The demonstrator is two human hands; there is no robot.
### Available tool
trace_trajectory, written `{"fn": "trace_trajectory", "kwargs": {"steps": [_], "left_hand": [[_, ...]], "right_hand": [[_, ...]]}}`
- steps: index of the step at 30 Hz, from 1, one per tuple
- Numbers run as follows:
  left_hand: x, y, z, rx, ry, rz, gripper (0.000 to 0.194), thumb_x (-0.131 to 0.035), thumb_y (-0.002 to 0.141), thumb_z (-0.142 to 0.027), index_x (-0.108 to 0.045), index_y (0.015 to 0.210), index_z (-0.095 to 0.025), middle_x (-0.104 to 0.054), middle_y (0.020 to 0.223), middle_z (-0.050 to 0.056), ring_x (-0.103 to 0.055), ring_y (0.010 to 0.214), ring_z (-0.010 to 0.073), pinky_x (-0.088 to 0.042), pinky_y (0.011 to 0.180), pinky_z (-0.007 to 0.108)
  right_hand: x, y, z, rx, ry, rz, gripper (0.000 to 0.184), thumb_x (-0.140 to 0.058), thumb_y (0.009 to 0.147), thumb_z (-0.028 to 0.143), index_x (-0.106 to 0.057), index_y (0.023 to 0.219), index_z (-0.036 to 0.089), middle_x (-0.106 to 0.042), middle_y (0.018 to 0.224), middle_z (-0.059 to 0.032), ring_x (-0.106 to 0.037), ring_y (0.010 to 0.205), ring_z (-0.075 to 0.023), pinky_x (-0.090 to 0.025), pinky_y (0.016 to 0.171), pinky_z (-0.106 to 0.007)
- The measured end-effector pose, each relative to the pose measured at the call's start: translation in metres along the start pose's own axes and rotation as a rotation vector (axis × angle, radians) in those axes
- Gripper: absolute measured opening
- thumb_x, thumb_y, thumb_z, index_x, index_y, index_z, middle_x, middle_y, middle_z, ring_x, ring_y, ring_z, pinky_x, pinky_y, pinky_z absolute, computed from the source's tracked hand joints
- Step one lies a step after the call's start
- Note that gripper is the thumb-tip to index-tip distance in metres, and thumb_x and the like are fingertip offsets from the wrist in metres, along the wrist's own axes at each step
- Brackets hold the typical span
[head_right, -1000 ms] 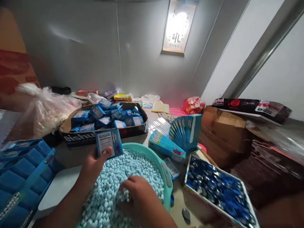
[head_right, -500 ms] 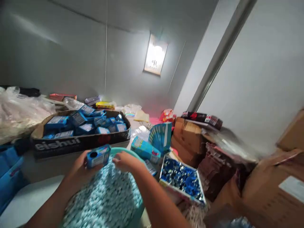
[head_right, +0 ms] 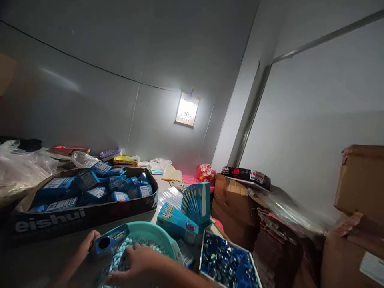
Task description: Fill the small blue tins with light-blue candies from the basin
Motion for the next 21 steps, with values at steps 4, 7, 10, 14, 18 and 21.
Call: {"fn": "trace_trajectory", "kwargs": {"steps": [4, 7, 10, 14, 18, 21], "left_hand": [[0.003, -0.003, -0.008, 0.091, -0.244, 0.019, 0.083, -0.076, 0.056, -0.043, -0.043, 0.130, -0.026, -0.071, 0.094, 0.000, -0.069, 0.085, 0.0284, -0.055, 0.078, 0.041], [0.010, -0.010, -0.023, 0.114, -0.226, 0.093, 0.083, -0.078, 0.057, -0.031, -0.050, 0.135, -0.025, -0.074, 0.111, 0.004, -0.071, 0.105, 0.0319, -0.055, 0.094, 0.044], [0.015, -0.017, -0.036, 0.105, -0.154, 0.141, 0.071, -0.073, 0.067, -0.027, -0.058, 0.137, -0.025, -0.069, 0.134, 0.007, -0.065, 0.126, 0.0320, -0.048, 0.109, 0.044], [0.015, -0.018, -0.036, 0.099, -0.081, 0.110, 0.066, -0.072, 0.067, -0.023, -0.062, 0.132, -0.021, -0.072, 0.126, 0.009, -0.069, 0.115, 0.0308, -0.052, 0.103, 0.043], [0.011, -0.018, -0.032, 0.129, -0.081, 0.178, 0.053, -0.079, 0.075, -0.046, -0.068, 0.120, -0.019, -0.077, 0.111, 0.008, -0.072, 0.105, 0.0300, -0.056, 0.093, 0.040], [0.012, -0.022, -0.035, 0.193, -0.081, 0.208, 0.056, -0.081, 0.075, -0.056, -0.071, 0.115, -0.018, -0.078, 0.108, 0.008, -0.072, 0.105, 0.0318, -0.057, 0.093, 0.041]], "right_hand": [[0.006, 0.000, 0.006, 0.008, 0.036, 0.118, 0.088, -0.067, 0.075, 0.082, -0.062, 0.140, 0.024, -0.064, 0.141, -0.0182, -0.062, 0.125, -0.0454, -0.051, 0.102, -0.056], [0.002, 0.011, 0.004, 0.055, 0.080, 0.150, 0.083, -0.069, 0.075, 0.080, -0.068, 0.134, 0.022, -0.070, 0.134, -0.0155, -0.065, 0.123, -0.0433, -0.050, 0.104, -0.053], [-0.001, 0.021, -0.006, 0.022, 0.189, 0.178, 0.083, -0.078, 0.071, 0.074, -0.070, 0.134, 0.021, -0.072, 0.133, -0.0126, -0.064, 0.125, -0.0405, -0.047, 0.110, -0.050], [-0.005, 0.026, -0.017, -0.067, 0.554, 0.299, 0.077, -0.080, 0.074, 0.067, -0.069, 0.136, 0.022, -0.065, 0.144, -0.0101, -0.058, 0.136, -0.0346, -0.042, 0.117, -0.046], [-0.009, 0.032, -0.019, 0.005, 0.784, 0.402, 0.069, -0.081, 0.069, 0.071, -0.077, 0.115, 0.020, -0.073, 0.124, -0.0074, -0.063, 0.126, -0.0300, -0.041, 0.114, -0.042], [-0.008, 0.031, -0.019, 0.025, 0.842, 0.425, 0.067, -0.076, 0.071, 0.076, -0.077, 0.109, 0.021, -0.075, 0.118, -0.0047, -0.064, 0.121, -0.0273, -0.044, 0.110, -0.040]]}}
Point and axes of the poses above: each hand's wrist, its own y-axis towards the middle knuckle, its own x-axis out of the back of the hand, z = x × y, the point moved 5 cm from there along y, towards the middle knuckle
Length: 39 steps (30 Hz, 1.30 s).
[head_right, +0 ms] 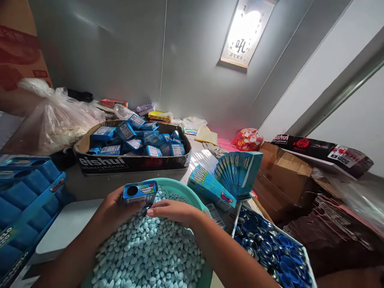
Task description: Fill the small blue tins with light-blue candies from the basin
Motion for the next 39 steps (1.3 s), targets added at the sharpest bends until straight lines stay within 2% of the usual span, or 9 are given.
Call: {"fn": "trace_trajectory", "kwargs": {"steps": [6, 11, 15, 18, 22, 28, 31, 35, 39], "left_hand": [[0.008, -0.011, -0.007, 0.004, -0.087, -0.203, 0.078, -0.088, 0.070, -0.051, -0.065, 0.138, -0.022, -0.072, 0.133, 0.010, -0.068, 0.122, 0.0338, -0.054, 0.107, 0.045], [0.012, -0.012, -0.013, -0.147, -0.160, -0.345, 0.100, -0.087, 0.068, -0.034, -0.042, 0.158, -0.034, -0.070, 0.118, 0.002, -0.073, 0.094, 0.0189, -0.060, 0.086, 0.030], [0.017, -0.017, -0.017, -0.216, -0.107, -0.395, 0.071, -0.086, 0.069, -0.036, -0.061, 0.135, -0.030, -0.066, 0.113, 0.000, -0.069, 0.082, 0.0140, -0.057, 0.071, 0.023], [0.013, -0.012, -0.028, -0.238, -0.072, -0.323, 0.046, -0.082, 0.070, -0.042, -0.067, 0.109, -0.022, -0.069, 0.099, 0.001, -0.068, 0.079, 0.0163, -0.054, 0.068, 0.024], [-0.009, 0.010, -0.052, -0.283, 0.094, -0.105, 0.038, -0.077, 0.067, -0.040, -0.072, 0.098, -0.018, -0.071, 0.096, 0.003, -0.067, 0.083, 0.0196, -0.053, 0.071, 0.028], [-0.030, 0.026, -0.054, -0.326, 0.184, 0.086, 0.062, -0.077, 0.068, -0.034, -0.072, 0.128, -0.022, -0.068, 0.102, 0.003, -0.068, 0.088, 0.0201, -0.055, 0.078, 0.031], [-0.030, 0.022, -0.047, -0.374, 0.190, 0.163, 0.056, -0.077, 0.076, -0.040, -0.074, 0.129, -0.022, -0.069, 0.119, 0.008, -0.069, 0.106, 0.0241, -0.055, 0.095, 0.036], [-0.036, 0.030, -0.049, -0.257, 0.083, 0.141, 0.062, -0.078, 0.079, -0.055, -0.073, 0.130, -0.020, -0.074, 0.128, 0.011, -0.070, 0.114, 0.0297, -0.055, 0.100, 0.041], [-0.064, 0.053, -0.062, -0.178, 0.038, 0.137, 0.063, -0.080, 0.076, -0.051, -0.074, 0.127, -0.015, -0.076, 0.123, 0.012, -0.073, 0.108, 0.0310, -0.059, 0.092, 0.040]], "right_hand": [[-0.027, -0.028, 0.021, 0.201, -0.534, -0.105, 0.088, -0.090, 0.062, 0.064, -0.063, 0.139, 0.030, -0.070, 0.135, -0.0076, -0.064, 0.121, -0.0344, -0.046, 0.106, -0.045], [-0.048, -0.043, 0.017, 0.208, -0.810, -0.275, 0.104, -0.090, 0.053, 0.070, -0.060, 0.142, 0.025, -0.071, 0.127, -0.0136, -0.068, 0.109, -0.0381, -0.051, 0.091, -0.044], [-0.046, -0.037, 0.016, 0.213, -0.831, -0.328, 0.079, -0.090, 0.060, 0.060, -0.069, 0.127, 0.025, -0.075, 0.119, -0.0092, -0.070, 0.103, -0.0333, -0.050, 0.083, -0.037], [-0.044, -0.032, 0.021, 0.246, -0.872, -0.339, 0.055, -0.089, 0.064, 0.048, -0.074, 0.112, 0.025, -0.079, 0.106, -0.0049, -0.072, 0.094, -0.0291, -0.048, 0.074, -0.032], [-0.045, -0.031, 0.022, 0.292, -0.929, -0.361, 0.053, -0.087, 0.068, 0.044, -0.076, 0.116, 0.024, -0.080, 0.110, -0.0066, -0.073, 0.097, -0.0295, -0.050, 0.078, -0.033], [-0.049, -0.033, 0.017, 0.394, -1.082, -0.320, 0.055, -0.085, 0.073, 0.046, -0.076, 0.123, 0.027, -0.080, 0.112, -0.0084, -0.073, 0.096, -0.0283, -0.050, 0.080, -0.033], [-0.047, -0.032, 0.018, 0.404, -1.114, -0.322, 0.048, -0.084, 0.071, 0.038, -0.078, 0.118, 0.026, -0.079, 0.106, -0.0078, -0.072, 0.090, -0.0257, -0.048, 0.074, -0.031], [-0.041, -0.033, 0.022, 0.464, -0.994, -0.419, 0.026, -0.077, 0.078, 0.035, -0.081, 0.102, 0.025, -0.078, 0.092, -0.0051, -0.069, 0.081, -0.0220, -0.047, 0.071, -0.029], [-0.032, -0.039, 0.021, 0.496, -0.813, -0.487, 0.019, -0.076, 0.077, 0.030, -0.080, 0.095, 0.024, -0.078, 0.087, -0.0039, -0.070, 0.079, -0.0211, -0.049, 0.073, -0.029]]}}
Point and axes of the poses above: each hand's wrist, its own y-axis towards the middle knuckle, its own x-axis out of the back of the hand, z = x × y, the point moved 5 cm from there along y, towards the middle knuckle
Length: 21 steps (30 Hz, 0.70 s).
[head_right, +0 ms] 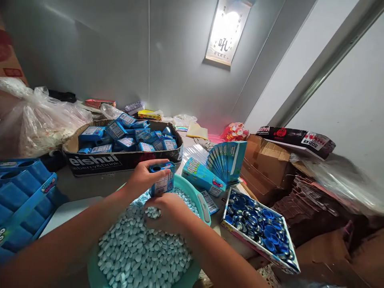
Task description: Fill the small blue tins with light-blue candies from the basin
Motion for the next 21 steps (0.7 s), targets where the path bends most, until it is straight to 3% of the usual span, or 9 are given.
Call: {"fn": "trace_trajectory", "kwargs": {"steps": [5, 10, 15, 17, 21], "left_hand": [[-0.030, 0.030, 0.008, -0.004, 0.038, 0.177, 0.061, -0.085, 0.061, -0.025, -0.076, 0.120, -0.010, -0.077, 0.121, 0.014, -0.071, 0.113, 0.0335, -0.059, 0.094, 0.040], [-0.022, 0.028, 0.024, -0.077, 0.072, 0.326, 0.061, -0.083, 0.070, -0.037, -0.074, 0.126, -0.016, -0.072, 0.132, 0.013, -0.066, 0.124, 0.0324, -0.053, 0.106, 0.043], [-0.015, 0.018, 0.022, -0.182, 0.139, 0.505, 0.060, -0.081, 0.076, -0.039, -0.072, 0.133, -0.023, -0.070, 0.134, 0.010, -0.067, 0.124, 0.0288, -0.050, 0.109, 0.040], [-0.017, 0.015, 0.019, -0.198, 0.152, 0.568, 0.062, -0.080, 0.077, -0.037, -0.070, 0.137, -0.024, -0.068, 0.140, 0.010, -0.064, 0.130, 0.0297, -0.048, 0.113, 0.040], [-0.019, 0.012, 0.020, -0.154, 0.121, 0.638, 0.068, -0.082, 0.074, -0.033, -0.067, 0.140, -0.024, -0.067, 0.144, 0.009, -0.060, 0.137, 0.0325, -0.046, 0.116, 0.045]], "right_hand": [[0.011, -0.007, -0.007, -0.067, 0.131, -0.094, 0.016, -0.075, 0.075, 0.026, -0.079, 0.091, 0.023, -0.077, 0.084, -0.0024, -0.068, 0.077, -0.0194, -0.048, 0.073, -0.028], [0.014, -0.011, -0.008, -0.120, 0.256, -0.136, 0.015, -0.075, 0.074, 0.023, -0.078, 0.089, 0.021, -0.075, 0.082, -0.0014, -0.066, 0.076, -0.0183, -0.048, 0.075, -0.028], [0.019, -0.010, -0.010, -0.212, 0.451, -0.207, 0.005, -0.071, 0.078, 0.023, -0.074, 0.081, 0.020, -0.071, 0.079, 0.0000, -0.064, 0.079, -0.0172, -0.049, 0.076, -0.028], [0.017, -0.010, -0.014, -0.294, 0.587, -0.217, 0.009, -0.073, 0.080, 0.030, -0.071, 0.077, 0.021, -0.066, 0.072, 0.0017, -0.060, 0.067, -0.0143, -0.049, 0.066, -0.026], [0.007, -0.016, -0.017, -0.474, 0.866, -0.195, 0.020, -0.078, 0.075, 0.039, -0.070, 0.080, 0.022, -0.060, 0.060, 0.0050, -0.046, 0.044, -0.0090, -0.034, 0.040, -0.021]]}}
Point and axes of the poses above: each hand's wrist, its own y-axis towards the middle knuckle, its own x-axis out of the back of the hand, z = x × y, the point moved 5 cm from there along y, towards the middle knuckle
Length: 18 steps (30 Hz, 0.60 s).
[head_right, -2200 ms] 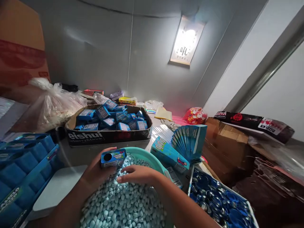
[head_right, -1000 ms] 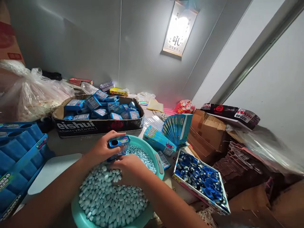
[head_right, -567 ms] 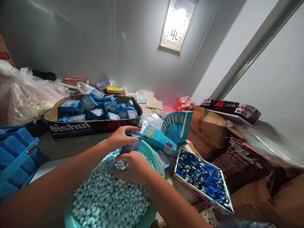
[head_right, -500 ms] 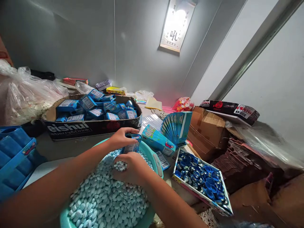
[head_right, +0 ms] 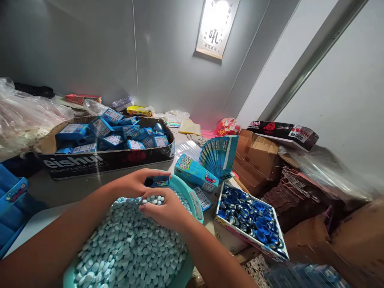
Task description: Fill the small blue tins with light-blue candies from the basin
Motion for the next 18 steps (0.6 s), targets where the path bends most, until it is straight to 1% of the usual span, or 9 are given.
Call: {"fn": "trace_trajectory", "kwargs": {"steps": [2, 4, 5, 7, 8, 10, 12, 14, 18], "left_hand": [[-0.001, -0.001, -0.001, -0.026, -0.020, 0.009, 0.071, -0.085, 0.070, -0.031, -0.068, 0.138, -0.024, -0.069, 0.142, 0.008, -0.062, 0.134, 0.0336, -0.048, 0.114, 0.046], [-0.005, -0.002, -0.001, -0.050, -0.064, 0.032, 0.071, -0.087, 0.066, -0.029, -0.071, 0.135, -0.025, -0.073, 0.135, 0.007, -0.067, 0.126, 0.0338, -0.055, 0.105, 0.043], [-0.007, -0.003, -0.001, -0.060, -0.086, 0.056, 0.065, -0.086, 0.067, -0.030, -0.074, 0.130, -0.024, -0.076, 0.127, 0.007, -0.071, 0.119, 0.0330, -0.059, 0.098, 0.041], [-0.012, -0.004, -0.002, -0.080, -0.094, 0.097, 0.041, -0.082, 0.071, -0.032, -0.080, 0.110, -0.020, -0.081, 0.105, 0.005, -0.075, 0.099, 0.0294, -0.062, 0.082, 0.036], [-0.014, -0.004, -0.003, -0.092, -0.079, 0.105, 0.029, -0.080, 0.073, -0.033, -0.080, 0.098, -0.018, -0.080, 0.095, 0.005, -0.075, 0.092, 0.0272, -0.061, 0.077, 0.033], [-0.014, -0.004, -0.003, -0.110, -0.029, 0.084, 0.018, -0.077, 0.073, -0.031, -0.077, 0.085, -0.017, -0.078, 0.086, 0.003, -0.072, 0.085, 0.0238, -0.058, 0.074, 0.030], [-0.012, -0.004, -0.002, -0.106, -0.003, 0.057, 0.018, -0.077, 0.070, -0.027, -0.076, 0.085, -0.017, -0.077, 0.085, 0.002, -0.069, 0.083, 0.0220, -0.056, 0.072, 0.027], [-0.011, -0.003, 0.001, -0.096, 0.009, 0.053, 0.021, -0.077, 0.069, -0.026, -0.077, 0.088, -0.018, -0.076, 0.084, 0.001, -0.068, 0.082, 0.0214, -0.055, 0.070, 0.026], [-0.009, 0.000, 0.006, -0.097, -0.016, 0.087, 0.022, -0.078, 0.070, -0.030, -0.078, 0.089, -0.020, -0.077, 0.089, 0.000, -0.068, 0.087, 0.0223, -0.056, 0.075, 0.026]], "right_hand": [[-0.003, -0.003, 0.006, 0.004, 0.111, -0.011, 0.018, -0.079, 0.072, 0.036, -0.069, 0.079, 0.022, -0.062, 0.057, 0.0046, -0.048, 0.044, -0.0090, -0.034, 0.039, -0.019], [-0.006, -0.004, 0.019, 0.040, 0.247, -0.026, 0.016, -0.077, 0.070, 0.033, -0.067, 0.074, 0.021, -0.062, 0.053, 0.0045, -0.046, 0.042, -0.0087, -0.034, 0.037, -0.018], [-0.008, -0.003, 0.028, 0.071, 0.316, -0.046, 0.016, -0.077, 0.069, 0.032, -0.066, 0.073, 0.021, -0.062, 0.051, 0.0045, -0.045, 0.041, -0.0084, -0.032, 0.036, -0.018], [-0.008, 0.004, 0.046, 0.159, 0.436, -0.107, 0.016, -0.076, 0.067, 0.031, -0.065, 0.072, 0.020, -0.062, 0.051, 0.0046, -0.043, 0.038, -0.0075, -0.030, 0.034, -0.017], [-0.008, 0.010, 0.054, 0.208, 0.473, -0.144, 0.016, -0.075, 0.067, 0.031, -0.064, 0.073, 0.020, -0.062, 0.052, 0.0050, -0.042, 0.037, -0.0070, -0.029, 0.033, -0.017], [-0.006, 0.023, 0.067, 0.294, 0.520, -0.224, 0.015, -0.072, 0.069, 0.030, -0.062, 0.073, 0.020, -0.060, 0.052, 0.0063, -0.040, 0.035, -0.0060, -0.028, 0.033, -0.017], [-0.004, 0.038, 0.073, 0.340, 0.559, -0.277, 0.014, -0.070, 0.071, 0.030, -0.059, 0.071, 0.021, -0.057, 0.052, 0.0074, -0.040, 0.035, -0.0058, -0.027, 0.034, -0.017], [-0.002, 0.050, 0.073, 0.353, 0.599, -0.289, 0.016, -0.069, 0.072, 0.029, -0.055, 0.069, 0.021, -0.054, 0.052, 0.0081, -0.042, 0.038, -0.0063, -0.028, 0.036, -0.017], [-0.001, 0.057, 0.066, 0.355, 0.615, -0.295, 0.020, -0.069, 0.073, 0.029, -0.052, 0.066, 0.022, -0.053, 0.052, 0.0080, -0.047, 0.041, -0.0079, -0.033, 0.040, -0.019]]}}
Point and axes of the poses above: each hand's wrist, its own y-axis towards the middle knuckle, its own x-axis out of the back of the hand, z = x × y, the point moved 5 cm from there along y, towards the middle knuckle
